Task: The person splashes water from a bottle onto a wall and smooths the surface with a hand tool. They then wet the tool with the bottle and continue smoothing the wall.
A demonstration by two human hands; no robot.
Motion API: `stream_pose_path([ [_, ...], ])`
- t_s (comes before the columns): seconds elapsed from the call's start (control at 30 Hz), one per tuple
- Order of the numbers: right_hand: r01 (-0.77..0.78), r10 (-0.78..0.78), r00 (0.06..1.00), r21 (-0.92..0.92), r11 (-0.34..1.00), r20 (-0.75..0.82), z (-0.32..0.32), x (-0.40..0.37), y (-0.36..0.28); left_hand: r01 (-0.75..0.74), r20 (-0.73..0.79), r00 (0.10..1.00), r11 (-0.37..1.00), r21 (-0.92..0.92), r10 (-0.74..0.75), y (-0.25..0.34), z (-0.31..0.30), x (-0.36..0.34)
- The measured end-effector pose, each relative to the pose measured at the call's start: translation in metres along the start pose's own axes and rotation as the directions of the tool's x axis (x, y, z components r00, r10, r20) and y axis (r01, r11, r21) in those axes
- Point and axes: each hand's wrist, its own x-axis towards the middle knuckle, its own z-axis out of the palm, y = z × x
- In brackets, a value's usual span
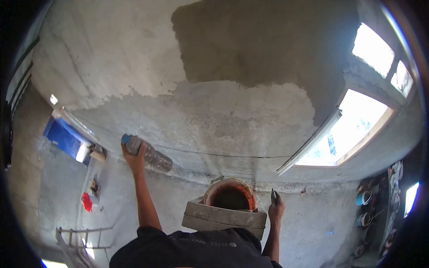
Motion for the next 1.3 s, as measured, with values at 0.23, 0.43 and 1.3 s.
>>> stream_pose_path([
  [0.23,0.005,-0.001,0.999,0.122,0.993,-0.037,0.019,-0.008,-0.007,0.189,0.557,0.828,0.969,-0.158,-0.070,0.042,0.000,-0.066],
  [0.43,0.067,-0.067,0.997,-0.023,0.997,0.032,0.021,-0.011,-0.019,0.506,0.690,0.689,0.829,-0.240,-0.221,0.030,0.020,-0.146],
  [1.3,0.040,-0.041,0.999,0.080,0.996,0.017,0.022,-0.012,-0.014,0.005,0.791,0.522,0.929,0.370,-0.318,0.226,0.197,0.281],
])
